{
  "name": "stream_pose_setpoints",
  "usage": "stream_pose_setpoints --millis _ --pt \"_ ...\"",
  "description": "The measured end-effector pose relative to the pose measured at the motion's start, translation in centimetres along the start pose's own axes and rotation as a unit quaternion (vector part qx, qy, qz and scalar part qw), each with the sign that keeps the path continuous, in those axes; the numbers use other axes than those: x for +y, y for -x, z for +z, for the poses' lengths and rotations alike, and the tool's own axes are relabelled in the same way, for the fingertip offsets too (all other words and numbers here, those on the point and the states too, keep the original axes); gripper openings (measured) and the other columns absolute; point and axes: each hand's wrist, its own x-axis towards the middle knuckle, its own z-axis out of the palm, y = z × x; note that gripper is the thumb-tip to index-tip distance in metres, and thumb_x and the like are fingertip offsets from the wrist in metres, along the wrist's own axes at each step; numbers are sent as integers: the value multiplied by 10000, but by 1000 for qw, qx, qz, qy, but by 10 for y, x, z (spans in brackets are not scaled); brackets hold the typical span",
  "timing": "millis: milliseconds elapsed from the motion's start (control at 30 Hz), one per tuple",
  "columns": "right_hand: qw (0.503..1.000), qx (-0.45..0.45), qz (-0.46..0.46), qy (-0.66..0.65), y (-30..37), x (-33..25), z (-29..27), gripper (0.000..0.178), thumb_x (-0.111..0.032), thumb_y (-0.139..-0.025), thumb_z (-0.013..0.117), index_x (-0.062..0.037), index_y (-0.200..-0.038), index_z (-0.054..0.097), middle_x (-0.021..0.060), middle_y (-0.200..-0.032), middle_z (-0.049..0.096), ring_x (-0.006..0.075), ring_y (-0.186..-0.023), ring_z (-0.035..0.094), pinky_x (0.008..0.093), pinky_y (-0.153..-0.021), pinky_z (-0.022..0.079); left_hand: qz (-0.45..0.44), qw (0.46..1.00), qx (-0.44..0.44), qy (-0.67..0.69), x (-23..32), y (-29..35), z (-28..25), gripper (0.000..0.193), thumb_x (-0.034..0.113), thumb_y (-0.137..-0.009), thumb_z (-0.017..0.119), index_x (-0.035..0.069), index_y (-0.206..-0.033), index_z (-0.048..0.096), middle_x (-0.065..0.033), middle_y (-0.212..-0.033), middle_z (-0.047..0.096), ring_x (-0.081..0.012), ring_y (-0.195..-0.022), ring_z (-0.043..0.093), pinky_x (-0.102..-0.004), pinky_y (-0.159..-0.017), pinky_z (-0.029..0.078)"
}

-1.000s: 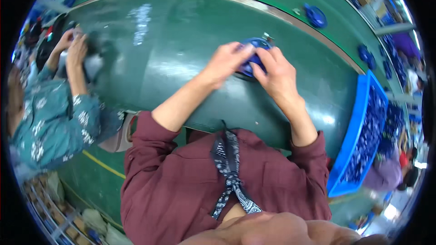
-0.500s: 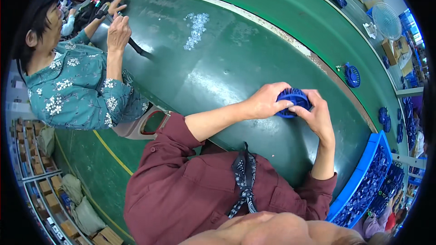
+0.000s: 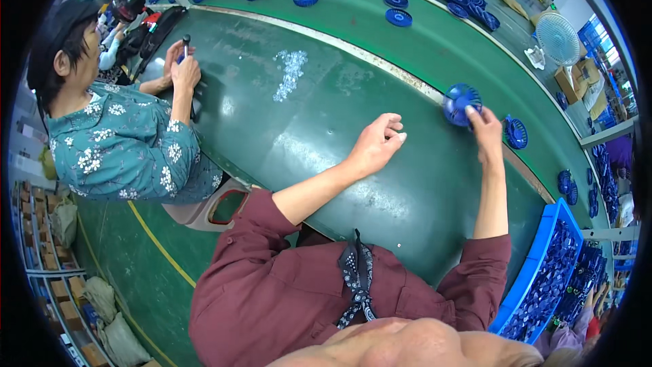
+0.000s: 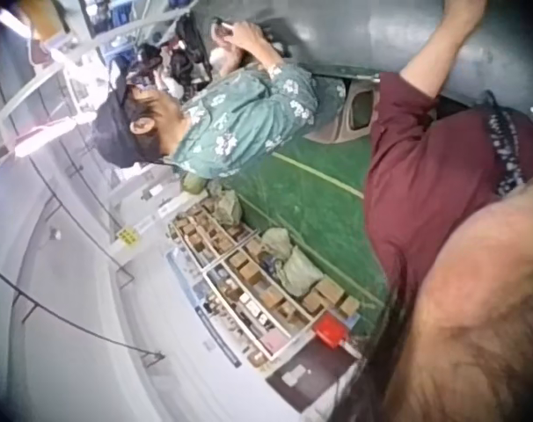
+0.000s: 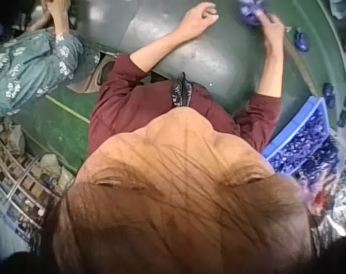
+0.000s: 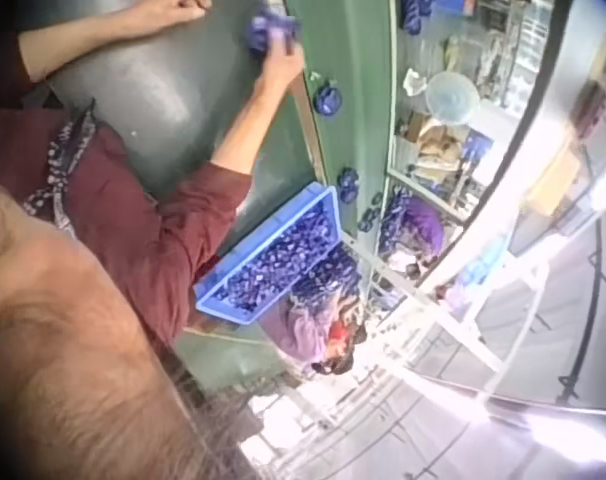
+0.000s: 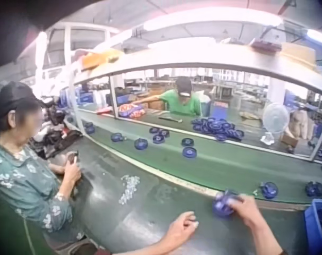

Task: The person assembles mini fans by picking up fan casings and fan blades, pressing each blade into a casing by hand, and placing the assembled fan components onto the conveyor belt.

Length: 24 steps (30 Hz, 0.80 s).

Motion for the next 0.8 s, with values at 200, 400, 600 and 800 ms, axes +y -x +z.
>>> stream_pose_setpoints --millis 200,400,600,800 --pt "985 106 21 137 34 50 -68 504 -134 -806 713 64 -1241 554 186 -1173 629 230 -1079 611 338 -931 471 101 972 -65 -200 39 -36 -28 520 186 -832 674 -1 -1276 477 -144 -1188 588 -234 -1033 599 -348 -855 514" --pt "922 185 27 338 123 74 -139 360 -174 -810 697 -12 -1127 641 136 -1000 686 217 -896 663 321 -812 516 266 722 25 -639 -29 -196 -124 420 248 -896 590 -33 -1208 566 -234 -1215 585 -392 -1153 531 -429 -1003 407" --pt "893 325 41 308 184 66 -174 255 -89 -816 668 -1 -1054 644 141 -944 694 229 -845 678 317 -770 532 190 703 172 -664 -122 -373 -288 585 180 -817 592 -75 -1318 432 -285 -1272 528 -408 -1176 517 -467 -991 420" --pt "840 377 52 388 214 71 -205 179 -73 -827 639 -8 -992 663 146 -917 691 233 -847 673 324 -769 519 122 618 132 -765 -151 -389 -307 310 128 -865 443 60 -1142 567 -180 -1044 618 -382 -954 600 -545 -782 494"
